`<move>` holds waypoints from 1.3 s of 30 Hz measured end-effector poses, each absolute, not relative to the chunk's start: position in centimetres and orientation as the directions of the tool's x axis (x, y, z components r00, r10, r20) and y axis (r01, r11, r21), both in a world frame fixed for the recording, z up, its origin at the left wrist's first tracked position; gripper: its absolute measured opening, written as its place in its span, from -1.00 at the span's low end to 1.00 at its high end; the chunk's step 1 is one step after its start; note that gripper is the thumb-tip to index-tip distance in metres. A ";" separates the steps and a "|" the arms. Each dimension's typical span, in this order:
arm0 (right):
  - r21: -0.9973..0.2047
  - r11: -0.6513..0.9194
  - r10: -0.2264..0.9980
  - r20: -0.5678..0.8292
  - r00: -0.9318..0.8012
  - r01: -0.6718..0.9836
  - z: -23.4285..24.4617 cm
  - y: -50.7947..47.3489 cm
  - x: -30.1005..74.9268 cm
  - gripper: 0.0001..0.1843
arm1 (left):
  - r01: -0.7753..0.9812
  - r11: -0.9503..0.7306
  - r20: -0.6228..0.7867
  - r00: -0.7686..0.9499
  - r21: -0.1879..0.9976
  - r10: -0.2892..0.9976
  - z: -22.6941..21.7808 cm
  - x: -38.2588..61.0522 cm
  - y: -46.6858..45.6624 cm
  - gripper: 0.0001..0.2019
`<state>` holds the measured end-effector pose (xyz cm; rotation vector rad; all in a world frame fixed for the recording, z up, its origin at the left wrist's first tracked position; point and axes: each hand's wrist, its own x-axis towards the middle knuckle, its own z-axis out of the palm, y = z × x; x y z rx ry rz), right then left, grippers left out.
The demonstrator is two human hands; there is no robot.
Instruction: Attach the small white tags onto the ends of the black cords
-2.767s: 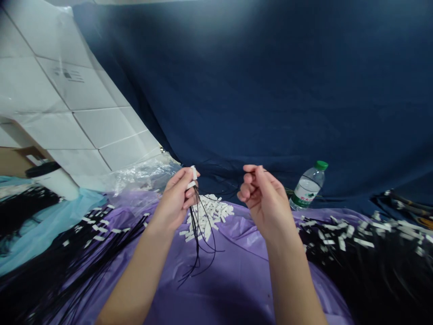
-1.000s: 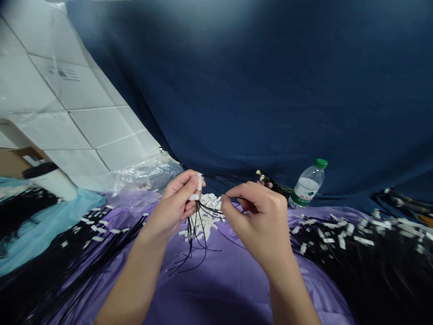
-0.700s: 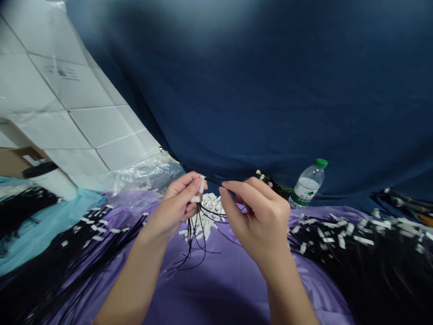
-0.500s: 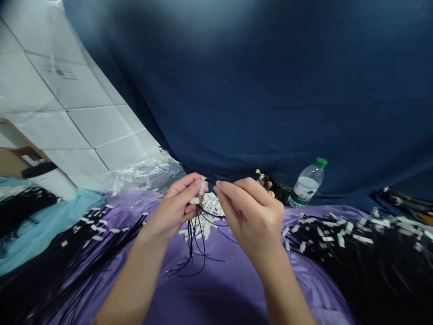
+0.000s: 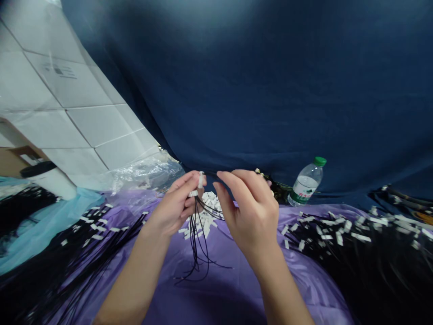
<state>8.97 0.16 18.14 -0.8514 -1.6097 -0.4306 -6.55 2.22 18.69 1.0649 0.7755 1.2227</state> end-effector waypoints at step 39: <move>-0.904 0.325 0.865 0.403 -0.298 -0.277 18.9 0.3 13.8 -0.88 | -0.456 -0.179 0.144 -0.110 0.872 0.983 18.6 -9.3 4.3 -0.74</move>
